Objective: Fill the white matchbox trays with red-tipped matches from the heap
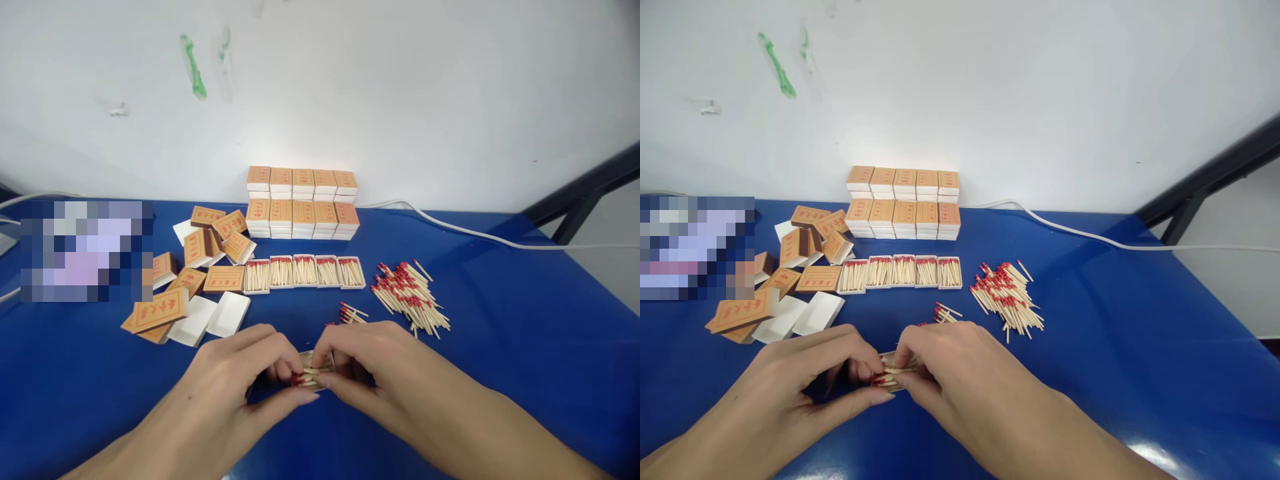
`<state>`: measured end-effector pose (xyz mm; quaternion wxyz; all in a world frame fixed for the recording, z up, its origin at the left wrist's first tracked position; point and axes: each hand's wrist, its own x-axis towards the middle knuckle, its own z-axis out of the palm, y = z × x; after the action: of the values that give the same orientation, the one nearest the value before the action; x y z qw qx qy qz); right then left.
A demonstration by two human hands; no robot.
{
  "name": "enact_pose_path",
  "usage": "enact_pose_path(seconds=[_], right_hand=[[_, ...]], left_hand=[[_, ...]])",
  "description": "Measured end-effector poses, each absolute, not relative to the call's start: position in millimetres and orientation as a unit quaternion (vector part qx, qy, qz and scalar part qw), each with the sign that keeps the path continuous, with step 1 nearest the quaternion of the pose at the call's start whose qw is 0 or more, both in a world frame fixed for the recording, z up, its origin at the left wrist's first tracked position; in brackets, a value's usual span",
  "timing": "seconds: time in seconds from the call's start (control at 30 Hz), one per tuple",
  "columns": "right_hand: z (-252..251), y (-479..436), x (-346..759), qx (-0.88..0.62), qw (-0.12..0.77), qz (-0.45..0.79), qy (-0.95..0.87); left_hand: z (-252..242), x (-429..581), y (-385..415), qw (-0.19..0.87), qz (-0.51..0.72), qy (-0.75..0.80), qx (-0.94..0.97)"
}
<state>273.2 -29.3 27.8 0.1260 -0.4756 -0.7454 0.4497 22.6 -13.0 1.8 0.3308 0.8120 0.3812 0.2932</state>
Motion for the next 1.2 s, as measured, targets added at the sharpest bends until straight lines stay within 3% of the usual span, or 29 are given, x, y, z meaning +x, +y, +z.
enact_pose_path(seconds=[0.33, 0.73, 1.2], right_hand=[[26, -24, 275, -0.453, 0.129, 0.441, -0.764], [18, -22, 273, -0.444, 0.14, 0.39, -0.795], [12, -23, 268, -0.475, 0.16, 0.359, -0.788]], left_hand=[[-8, 15, -11, 0.368, 0.274, 0.383, 0.802], [-10, 19, -14, 0.315, 0.271, 0.407, 0.813], [-13, 19, -20, 0.323, 0.196, 0.429, 0.82]])
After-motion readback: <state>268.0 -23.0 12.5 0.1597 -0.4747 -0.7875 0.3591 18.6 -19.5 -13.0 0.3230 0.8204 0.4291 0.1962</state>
